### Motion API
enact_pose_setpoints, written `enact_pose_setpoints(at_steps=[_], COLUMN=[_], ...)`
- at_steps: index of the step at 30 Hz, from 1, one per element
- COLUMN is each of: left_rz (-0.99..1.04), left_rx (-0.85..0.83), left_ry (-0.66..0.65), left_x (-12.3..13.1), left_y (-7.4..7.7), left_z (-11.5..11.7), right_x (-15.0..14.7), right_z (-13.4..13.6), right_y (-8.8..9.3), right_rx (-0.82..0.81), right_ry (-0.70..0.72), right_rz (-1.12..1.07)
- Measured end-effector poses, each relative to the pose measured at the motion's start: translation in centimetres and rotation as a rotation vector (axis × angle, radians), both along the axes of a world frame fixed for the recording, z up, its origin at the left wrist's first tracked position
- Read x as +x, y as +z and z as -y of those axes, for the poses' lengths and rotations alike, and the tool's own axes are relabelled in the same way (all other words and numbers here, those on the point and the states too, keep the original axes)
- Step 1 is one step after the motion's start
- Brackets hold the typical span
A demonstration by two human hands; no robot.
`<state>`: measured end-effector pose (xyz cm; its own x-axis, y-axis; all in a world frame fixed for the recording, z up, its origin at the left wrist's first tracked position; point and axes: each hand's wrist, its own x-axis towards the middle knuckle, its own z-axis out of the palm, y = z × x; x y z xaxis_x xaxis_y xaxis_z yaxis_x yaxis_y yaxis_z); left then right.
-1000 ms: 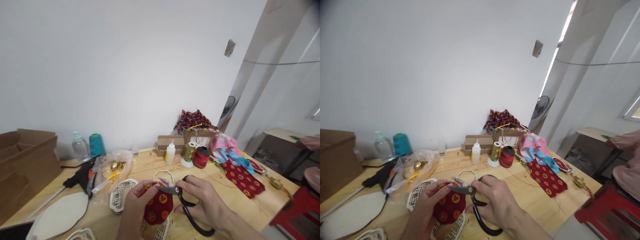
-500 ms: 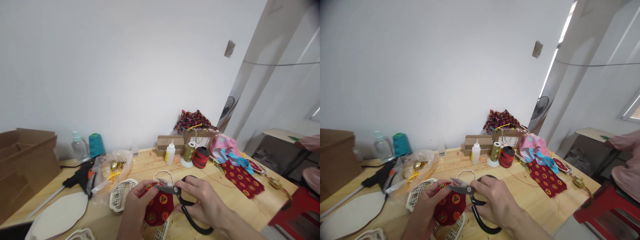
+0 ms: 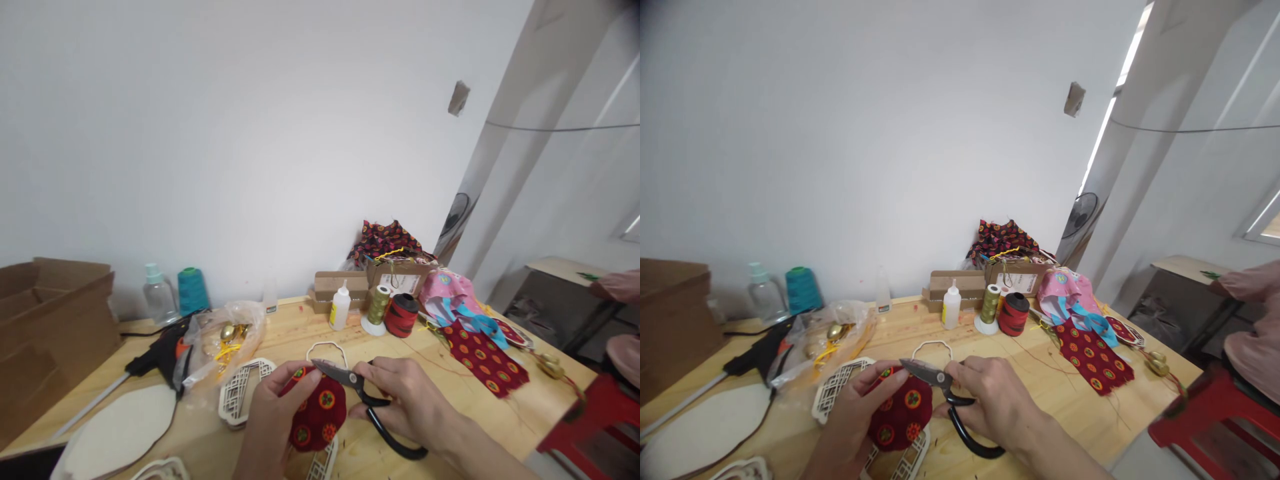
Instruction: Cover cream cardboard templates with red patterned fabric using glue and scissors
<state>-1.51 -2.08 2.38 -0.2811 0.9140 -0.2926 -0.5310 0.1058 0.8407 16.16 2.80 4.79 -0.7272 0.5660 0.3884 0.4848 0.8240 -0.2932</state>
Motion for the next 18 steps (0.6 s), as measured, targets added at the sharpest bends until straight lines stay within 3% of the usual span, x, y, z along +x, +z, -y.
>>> enact_pose_setpoints(at_steps=[7, 18], left_rz=[0.006, 0.034], left_rx=[-0.004, -0.033], left_ry=[0.012, 0.0], left_x=[0.1, -0.1], left_y=[0.2, -0.2], left_z=[0.0, -0.2], right_x=[1.0, 1.9], right_z=[-0.8, -1.1], right_y=[-0.7, -1.7], right_rx=[-0.245, -0.267], right_ry=[-0.031, -0.13], right_rz=[-0.186, -0.04])
